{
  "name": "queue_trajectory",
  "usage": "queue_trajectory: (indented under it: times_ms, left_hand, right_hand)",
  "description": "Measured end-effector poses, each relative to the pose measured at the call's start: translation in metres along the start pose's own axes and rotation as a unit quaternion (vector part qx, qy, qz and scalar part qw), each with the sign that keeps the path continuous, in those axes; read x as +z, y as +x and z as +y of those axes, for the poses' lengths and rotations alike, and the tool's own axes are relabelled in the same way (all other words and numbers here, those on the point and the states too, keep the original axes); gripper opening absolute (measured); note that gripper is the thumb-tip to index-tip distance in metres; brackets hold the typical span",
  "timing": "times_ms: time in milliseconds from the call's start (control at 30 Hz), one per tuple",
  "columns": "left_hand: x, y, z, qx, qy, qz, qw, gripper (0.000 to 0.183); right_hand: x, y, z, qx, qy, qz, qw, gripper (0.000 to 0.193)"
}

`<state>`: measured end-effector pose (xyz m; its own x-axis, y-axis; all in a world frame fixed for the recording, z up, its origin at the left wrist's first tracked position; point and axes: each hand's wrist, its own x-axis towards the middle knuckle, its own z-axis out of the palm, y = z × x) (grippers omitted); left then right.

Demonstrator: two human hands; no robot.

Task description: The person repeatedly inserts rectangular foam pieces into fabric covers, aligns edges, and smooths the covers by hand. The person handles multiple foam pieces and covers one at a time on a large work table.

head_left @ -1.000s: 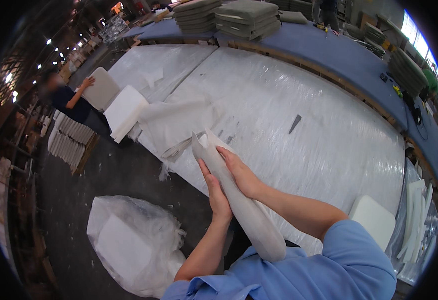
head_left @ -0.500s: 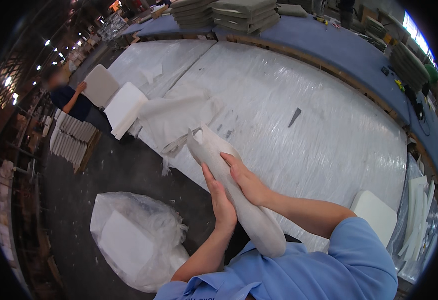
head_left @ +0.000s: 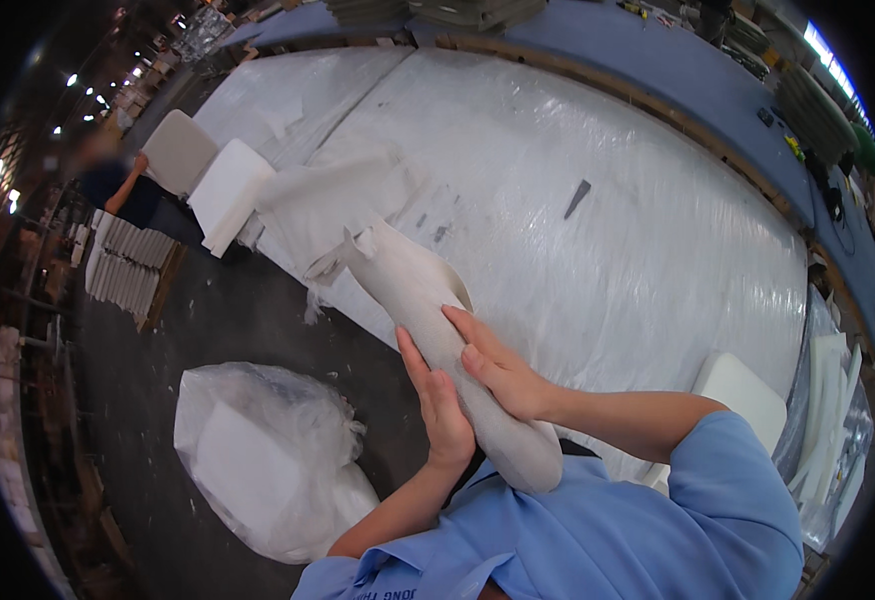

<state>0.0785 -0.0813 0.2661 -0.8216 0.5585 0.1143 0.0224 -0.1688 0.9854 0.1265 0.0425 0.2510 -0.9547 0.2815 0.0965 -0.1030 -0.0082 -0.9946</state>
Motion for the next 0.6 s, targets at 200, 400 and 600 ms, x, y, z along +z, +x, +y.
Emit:
queue_trajectory:
  times_ms: [200, 400, 600]
  left_hand:
    - [0.013, 0.006, 0.016, -0.042, 0.13, 0.03, 0.99, 0.077]
    - [0.005, -0.015, 0.01, -0.012, 0.066, -0.022, 0.997, 0.079]
    - [0.005, -0.045, 0.012, 0.033, 0.155, -0.038, 0.987, 0.078]
  right_hand:
    - [-0.001, -0.004, 0.008, -0.074, -0.017, 0.021, 0.997, 0.064]
    - [-0.006, -0.024, 0.008, -0.027, -0.011, 0.006, 1.0, 0.068]
    - [0.006, -0.054, 0.003, -0.038, -0.04, 0.008, 0.998, 0.074]
